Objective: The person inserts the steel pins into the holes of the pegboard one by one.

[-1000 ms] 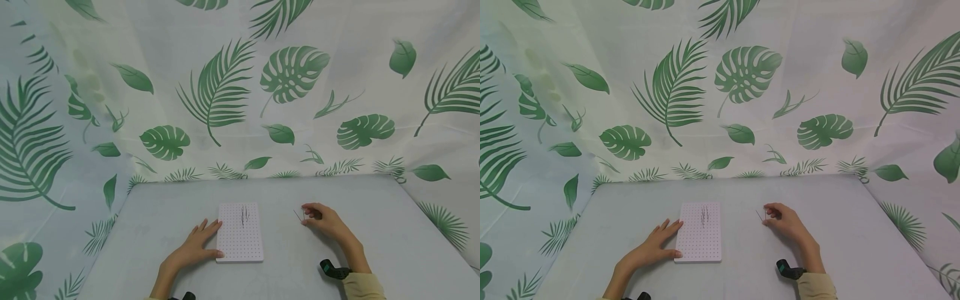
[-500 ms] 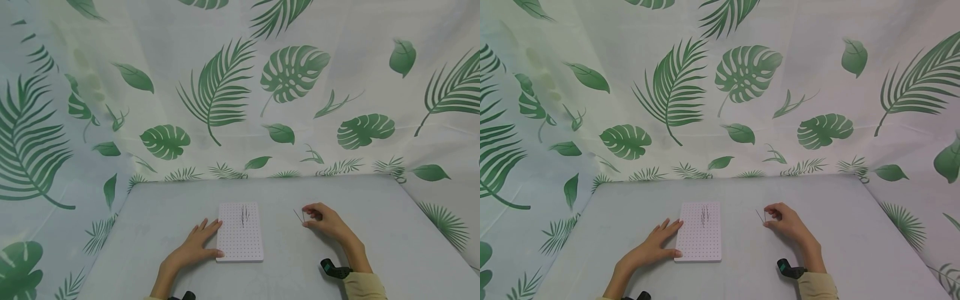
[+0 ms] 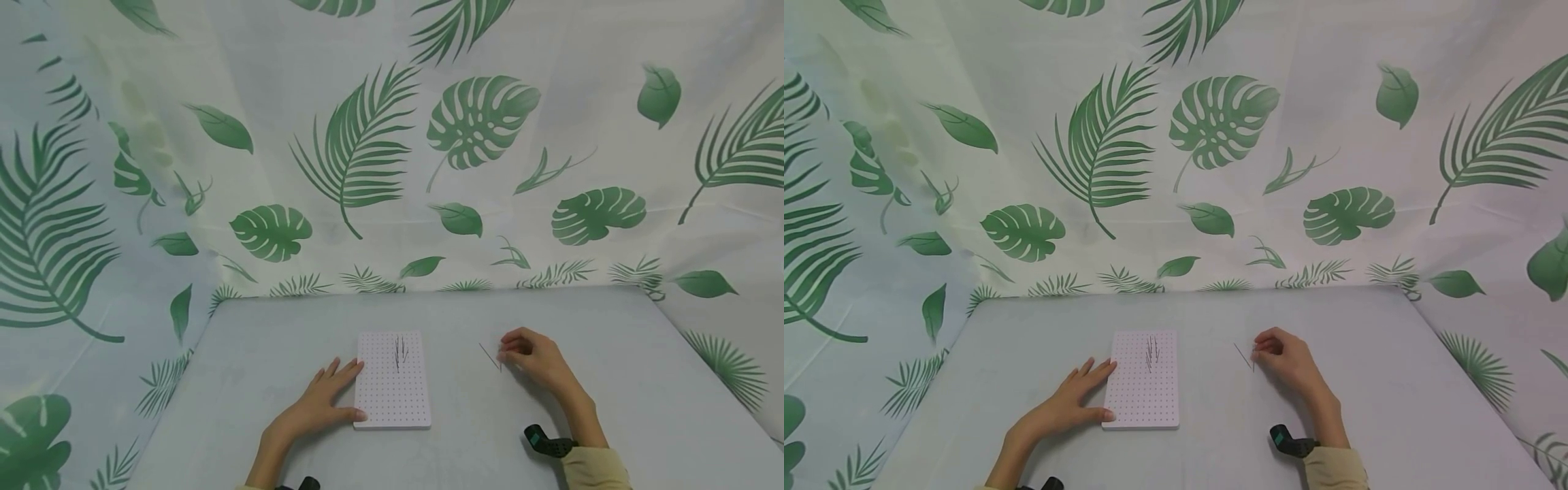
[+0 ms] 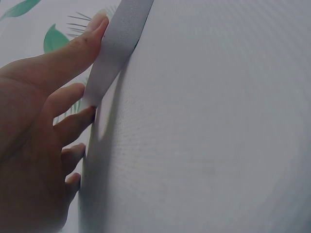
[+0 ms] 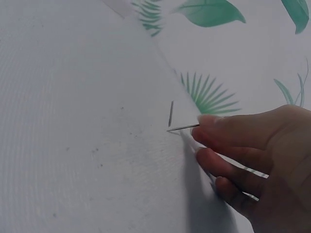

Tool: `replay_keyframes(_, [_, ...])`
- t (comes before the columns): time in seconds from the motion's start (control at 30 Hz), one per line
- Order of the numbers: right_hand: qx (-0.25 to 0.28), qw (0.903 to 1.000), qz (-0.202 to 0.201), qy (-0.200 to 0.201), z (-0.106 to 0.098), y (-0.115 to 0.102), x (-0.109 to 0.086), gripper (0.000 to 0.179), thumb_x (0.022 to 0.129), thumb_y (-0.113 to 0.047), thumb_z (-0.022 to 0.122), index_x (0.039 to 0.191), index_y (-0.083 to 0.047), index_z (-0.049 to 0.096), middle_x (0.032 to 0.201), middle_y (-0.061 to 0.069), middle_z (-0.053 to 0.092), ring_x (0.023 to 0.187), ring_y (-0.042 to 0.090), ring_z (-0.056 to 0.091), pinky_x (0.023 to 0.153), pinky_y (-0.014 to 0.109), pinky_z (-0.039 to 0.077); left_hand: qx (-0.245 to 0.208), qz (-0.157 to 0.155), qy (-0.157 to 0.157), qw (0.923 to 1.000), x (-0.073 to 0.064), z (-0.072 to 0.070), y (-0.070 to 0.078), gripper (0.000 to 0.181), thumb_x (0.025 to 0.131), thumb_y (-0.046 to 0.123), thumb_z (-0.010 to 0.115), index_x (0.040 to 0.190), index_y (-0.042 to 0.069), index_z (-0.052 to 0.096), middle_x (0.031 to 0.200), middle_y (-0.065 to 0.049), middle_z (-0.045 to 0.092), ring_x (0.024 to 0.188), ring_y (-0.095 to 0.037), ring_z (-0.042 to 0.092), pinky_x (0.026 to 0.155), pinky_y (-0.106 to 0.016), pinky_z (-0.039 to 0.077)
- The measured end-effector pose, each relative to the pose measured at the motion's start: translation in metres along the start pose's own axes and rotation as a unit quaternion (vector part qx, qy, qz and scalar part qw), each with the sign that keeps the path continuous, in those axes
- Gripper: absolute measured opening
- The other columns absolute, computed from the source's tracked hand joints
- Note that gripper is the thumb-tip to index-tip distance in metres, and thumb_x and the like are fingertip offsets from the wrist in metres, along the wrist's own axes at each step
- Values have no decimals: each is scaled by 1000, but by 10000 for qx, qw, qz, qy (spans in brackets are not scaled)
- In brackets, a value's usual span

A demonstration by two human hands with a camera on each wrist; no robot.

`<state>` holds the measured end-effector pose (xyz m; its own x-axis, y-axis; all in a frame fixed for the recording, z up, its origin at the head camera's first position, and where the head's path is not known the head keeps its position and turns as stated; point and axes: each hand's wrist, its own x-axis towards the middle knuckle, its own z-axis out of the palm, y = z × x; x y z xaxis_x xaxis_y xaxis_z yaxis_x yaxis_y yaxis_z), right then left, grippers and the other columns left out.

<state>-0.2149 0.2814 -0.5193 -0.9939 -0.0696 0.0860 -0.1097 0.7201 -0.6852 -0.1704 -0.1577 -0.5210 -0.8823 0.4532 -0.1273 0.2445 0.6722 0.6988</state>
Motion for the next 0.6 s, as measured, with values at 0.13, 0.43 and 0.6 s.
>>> replay_keyframes(0.13, [101, 9999, 37, 22, -5, -3, -1, 21, 91, -10, 77, 109, -3, 69, 96, 8, 76, 89, 19, 70, 72, 28, 54, 8, -5, 6, 10000, 1, 0, 0, 94, 84, 47, 82, 159, 10, 39, 167, -15, 34, 157, -47, 12, 127, -68, 5])
replay_keyframes(0.43, [380, 9993, 0, -67, -11, -9, -1, 27, 93, -13, 76, 117, -2, 69, 94, 5, 78, 86, 14, 73, 74, 25, 53, 40, -27, 21, 10000, 1, 2, -2, 94, 83, 49, 81, 159, 11, 40, 166, -13, 35, 158, -46, 14, 127, -66, 6])
replay_keyframes(0.6, [489, 9987, -133, -53, -10, -12, -1, 27, 93, -13, 76, 116, 0, 70, 92, 6, 78, 82, 13, 74, 70, 22, 53, 27, -17, 10, 10000, 0, 2, -2, 94, 84, 48, 81, 159, 11, 39, 167, -13, 35, 158, -46, 13, 127, -67, 6])
